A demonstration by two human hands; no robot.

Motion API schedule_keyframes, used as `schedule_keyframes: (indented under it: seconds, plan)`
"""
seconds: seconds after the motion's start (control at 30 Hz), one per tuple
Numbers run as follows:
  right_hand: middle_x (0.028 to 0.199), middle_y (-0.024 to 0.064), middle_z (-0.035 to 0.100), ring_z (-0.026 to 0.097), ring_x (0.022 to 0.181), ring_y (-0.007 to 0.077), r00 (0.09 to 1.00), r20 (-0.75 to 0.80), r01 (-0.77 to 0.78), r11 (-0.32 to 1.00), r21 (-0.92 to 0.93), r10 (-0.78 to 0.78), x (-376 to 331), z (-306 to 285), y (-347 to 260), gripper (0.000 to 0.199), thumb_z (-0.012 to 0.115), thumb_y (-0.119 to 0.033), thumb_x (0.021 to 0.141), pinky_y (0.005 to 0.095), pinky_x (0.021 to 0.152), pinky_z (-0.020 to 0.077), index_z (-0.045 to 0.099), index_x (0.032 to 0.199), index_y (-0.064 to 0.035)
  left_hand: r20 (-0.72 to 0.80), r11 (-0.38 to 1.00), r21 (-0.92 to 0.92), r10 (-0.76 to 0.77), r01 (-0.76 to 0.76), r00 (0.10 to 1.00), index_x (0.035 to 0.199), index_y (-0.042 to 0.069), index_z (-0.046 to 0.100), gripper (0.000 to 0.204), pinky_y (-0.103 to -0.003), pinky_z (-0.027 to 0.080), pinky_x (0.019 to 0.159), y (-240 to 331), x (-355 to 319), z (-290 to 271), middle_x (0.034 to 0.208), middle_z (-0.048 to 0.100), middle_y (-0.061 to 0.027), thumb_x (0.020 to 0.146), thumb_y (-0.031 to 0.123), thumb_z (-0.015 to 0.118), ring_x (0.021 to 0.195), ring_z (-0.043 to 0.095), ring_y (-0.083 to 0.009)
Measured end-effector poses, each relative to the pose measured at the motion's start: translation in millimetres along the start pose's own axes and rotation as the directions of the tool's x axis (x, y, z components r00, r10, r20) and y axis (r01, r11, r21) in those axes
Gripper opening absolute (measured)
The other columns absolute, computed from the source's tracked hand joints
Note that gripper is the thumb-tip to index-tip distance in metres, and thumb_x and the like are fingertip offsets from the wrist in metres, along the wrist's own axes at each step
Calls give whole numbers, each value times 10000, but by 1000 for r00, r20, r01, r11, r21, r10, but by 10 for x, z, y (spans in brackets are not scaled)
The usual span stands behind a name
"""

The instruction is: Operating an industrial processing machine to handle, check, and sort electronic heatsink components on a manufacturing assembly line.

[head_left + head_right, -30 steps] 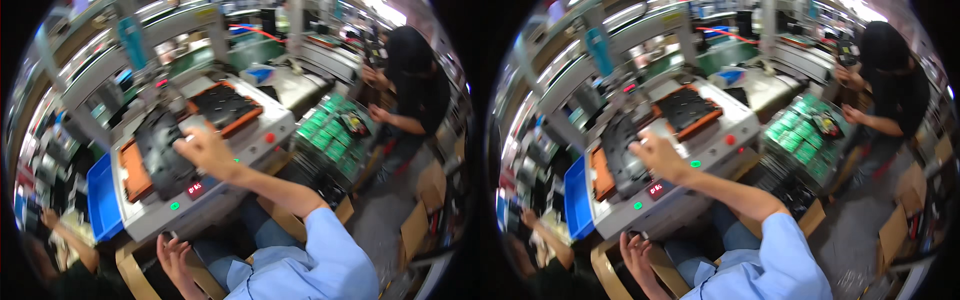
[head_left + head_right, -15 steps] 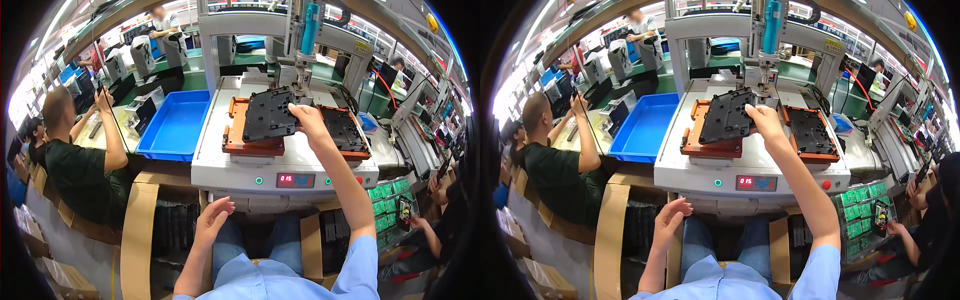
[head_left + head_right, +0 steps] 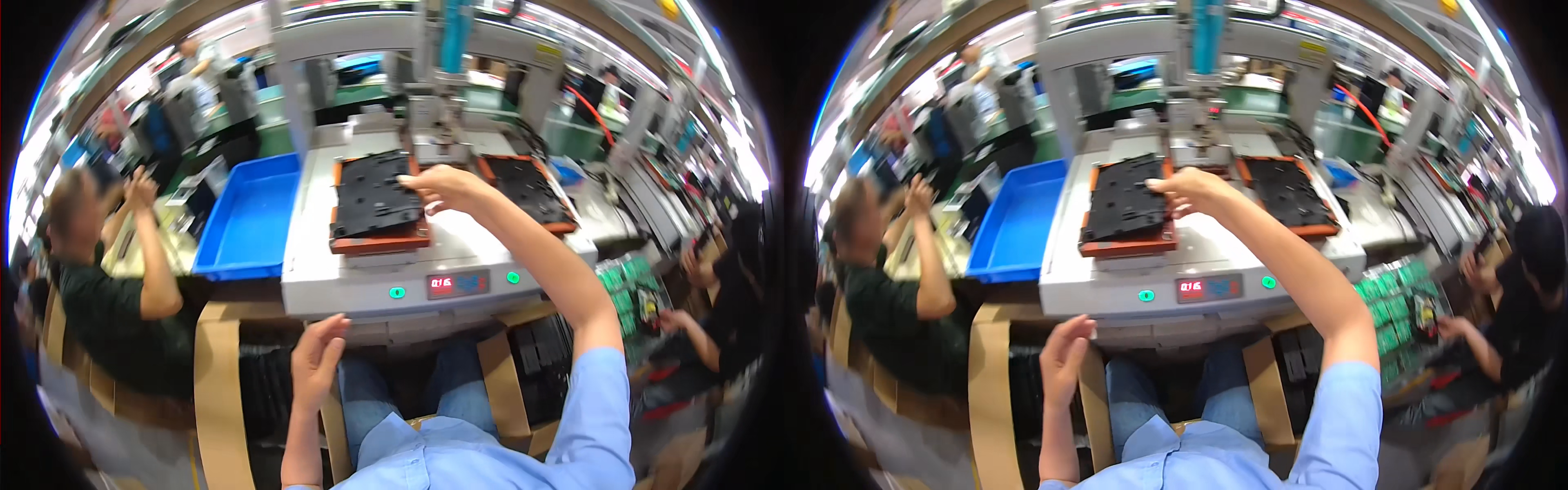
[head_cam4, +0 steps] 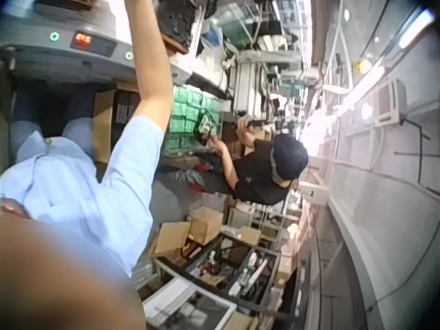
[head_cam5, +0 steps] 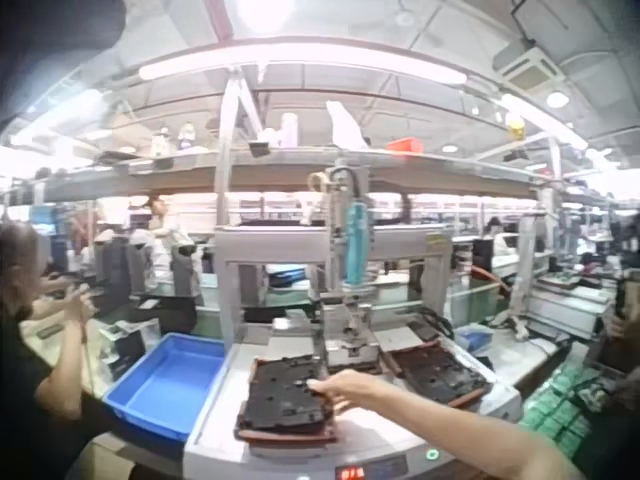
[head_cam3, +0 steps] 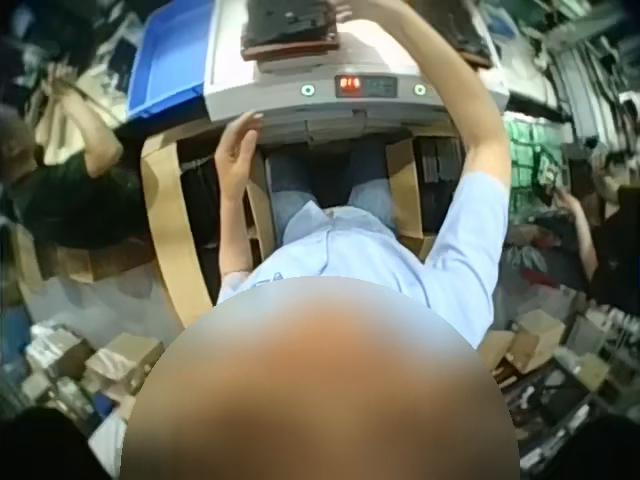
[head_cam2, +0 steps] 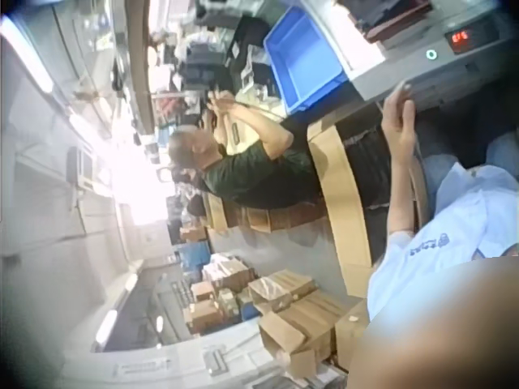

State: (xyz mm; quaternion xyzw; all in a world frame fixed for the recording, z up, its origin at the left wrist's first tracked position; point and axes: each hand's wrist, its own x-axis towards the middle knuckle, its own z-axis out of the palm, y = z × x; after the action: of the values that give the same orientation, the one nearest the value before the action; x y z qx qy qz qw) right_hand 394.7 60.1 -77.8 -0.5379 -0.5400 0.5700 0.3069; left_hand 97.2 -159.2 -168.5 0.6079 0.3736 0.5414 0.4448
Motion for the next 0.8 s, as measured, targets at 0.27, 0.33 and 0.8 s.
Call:
schedule_keyframes:
  seconds: [0.27,0.33,0.8]
  plan:
    - [719,26,693,365,446,57,967,214,-75,957,-279,138,254,-19,-110,439,678,-518,834,217,437,260,564,733,-106,336,646,599,334,-474,881,1302,22,518,378,-393,267,1102,507,1160,218,1365,500,-137,954,169,514,1357,360,-303]
    - [661,-3,634,323,444,54,966,226,-62,963,-263,124,135,21,-137,481,685,-540,817,205,417,230,524,669,-111,419,538,655,325,-530,848,1331,29,495,406,-401,248,1116,516,1468,369,1400,463,-145,971,218,489,1374,327,-320]
    - [811,78,624,575,645,127,745,-327,586,805,-97,-582,500,187,646,480,816,-346,707,302,570,491,618,960,10,491,292,768,303,-570,817,1298,-21,445,911,-419,374,1036,-22,1753,770,1329,486,-212,585,370,854,1245,450,-365]
